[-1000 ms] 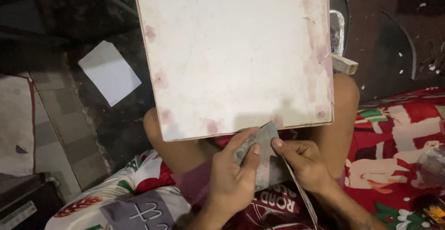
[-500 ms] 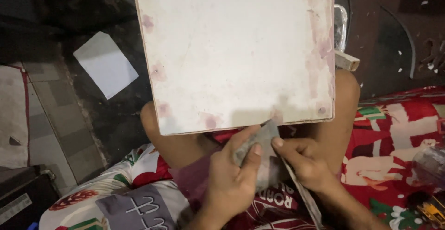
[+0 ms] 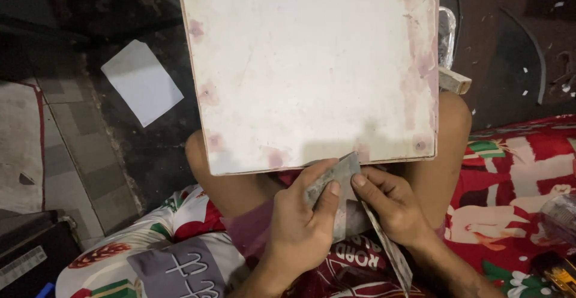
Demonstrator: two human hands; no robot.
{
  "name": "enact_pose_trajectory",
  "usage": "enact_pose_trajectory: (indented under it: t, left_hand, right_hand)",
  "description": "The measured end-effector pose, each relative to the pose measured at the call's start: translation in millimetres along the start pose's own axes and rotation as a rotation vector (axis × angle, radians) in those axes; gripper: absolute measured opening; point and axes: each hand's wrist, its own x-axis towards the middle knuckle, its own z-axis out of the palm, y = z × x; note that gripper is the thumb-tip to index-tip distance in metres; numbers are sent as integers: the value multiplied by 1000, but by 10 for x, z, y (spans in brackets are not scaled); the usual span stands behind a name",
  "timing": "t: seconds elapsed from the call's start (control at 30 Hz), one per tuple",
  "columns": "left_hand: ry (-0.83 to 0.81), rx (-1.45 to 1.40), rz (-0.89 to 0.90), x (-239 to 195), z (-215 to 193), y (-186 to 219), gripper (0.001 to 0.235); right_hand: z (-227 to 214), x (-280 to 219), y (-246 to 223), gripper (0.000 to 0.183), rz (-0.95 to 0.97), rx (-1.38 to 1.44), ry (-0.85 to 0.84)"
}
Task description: Applying filler to the edges and surfaces of a box and smoothing it with a putty knife and sandpaper.
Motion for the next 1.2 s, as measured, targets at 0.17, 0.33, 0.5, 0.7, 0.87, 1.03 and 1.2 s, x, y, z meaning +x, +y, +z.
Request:
enact_pose_trajectory:
  t: [0.17, 0.33, 0.5, 0.7, 0.87, 1.03, 1.2]
  left_hand:
    - [-18, 27, -14, 30, 10, 52, 35]
    - [-35, 32, -136, 3, 17, 75, 38]
    - [-22, 24, -165, -22, 53, 34, 38]
    - [-14, -29, -106, -9, 60, 39, 35]
    - [-40, -161, -131, 4, 41, 26, 32]
    - [-60, -243, -199, 26, 24, -29, 35]
    - [-43, -333, -200, 14, 47, -130, 33]
  right_hand:
    - [30, -7, -67, 36, -22, 67, -28]
    - [-4, -8, -36, 35, -8, 43, -51]
    - [-17, -13, -75, 36, 39, 70, -62]
    - [-49, -5, -51, 35, 50, 83, -70]
    - [1, -35, -122, 37, 59, 108, -52]
    - [33, -54, -164, 35, 29, 88, -49]
    - [23, -50, -101, 37, 25, -1, 15]
